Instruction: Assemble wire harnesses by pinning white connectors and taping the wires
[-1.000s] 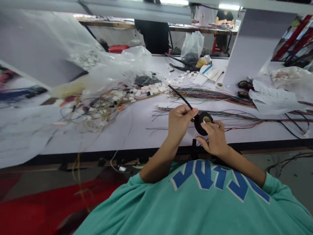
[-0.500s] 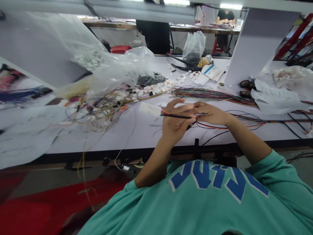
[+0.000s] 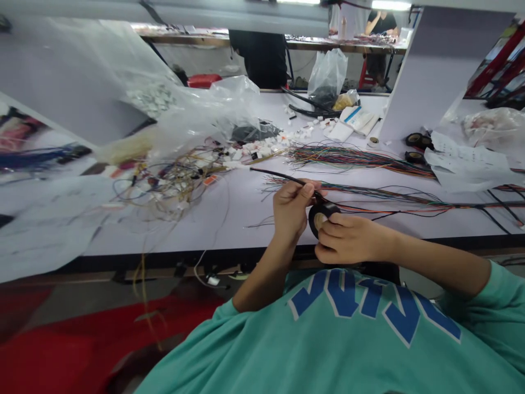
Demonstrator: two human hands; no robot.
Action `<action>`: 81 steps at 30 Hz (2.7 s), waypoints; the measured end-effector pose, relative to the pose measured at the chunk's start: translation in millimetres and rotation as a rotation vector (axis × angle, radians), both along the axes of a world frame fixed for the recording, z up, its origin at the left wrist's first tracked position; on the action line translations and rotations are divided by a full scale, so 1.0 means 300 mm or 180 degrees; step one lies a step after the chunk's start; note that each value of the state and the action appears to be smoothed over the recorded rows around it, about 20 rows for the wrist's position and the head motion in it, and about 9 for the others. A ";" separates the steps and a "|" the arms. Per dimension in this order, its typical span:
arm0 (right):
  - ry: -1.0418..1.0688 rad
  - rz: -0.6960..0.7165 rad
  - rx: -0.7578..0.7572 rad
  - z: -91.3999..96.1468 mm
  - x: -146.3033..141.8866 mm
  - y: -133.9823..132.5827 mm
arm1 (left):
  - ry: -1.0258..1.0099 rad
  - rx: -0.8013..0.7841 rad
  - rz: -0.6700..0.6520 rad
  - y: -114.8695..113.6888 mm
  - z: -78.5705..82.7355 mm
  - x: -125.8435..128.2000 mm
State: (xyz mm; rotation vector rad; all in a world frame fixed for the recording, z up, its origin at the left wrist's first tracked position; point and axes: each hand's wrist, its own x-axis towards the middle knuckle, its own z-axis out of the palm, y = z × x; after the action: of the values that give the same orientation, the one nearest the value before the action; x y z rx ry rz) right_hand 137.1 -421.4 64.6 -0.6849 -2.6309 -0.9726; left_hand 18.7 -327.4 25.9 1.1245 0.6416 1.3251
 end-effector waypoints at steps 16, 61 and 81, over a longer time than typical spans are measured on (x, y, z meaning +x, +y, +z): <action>0.2095 -0.1531 -0.2941 -0.010 0.111 0.204 | 0.0150 0.1112 0.0283 0.025 -0.058 -0.046; 0.0929 -0.1673 -0.2560 -0.001 0.155 0.119 | 0.1617 0.2301 -0.0210 -0.016 -0.030 -0.059; 0.2811 -0.1596 -0.2401 -0.132 0.131 0.030 | 0.1145 0.0086 -0.0523 -0.061 -0.112 0.018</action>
State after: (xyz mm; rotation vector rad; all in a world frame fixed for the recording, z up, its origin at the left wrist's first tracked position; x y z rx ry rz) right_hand 176.5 -412.3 25.1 -1.5398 -1.9488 0.3070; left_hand 24.2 -345.8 -7.8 1.4225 0.7749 1.0019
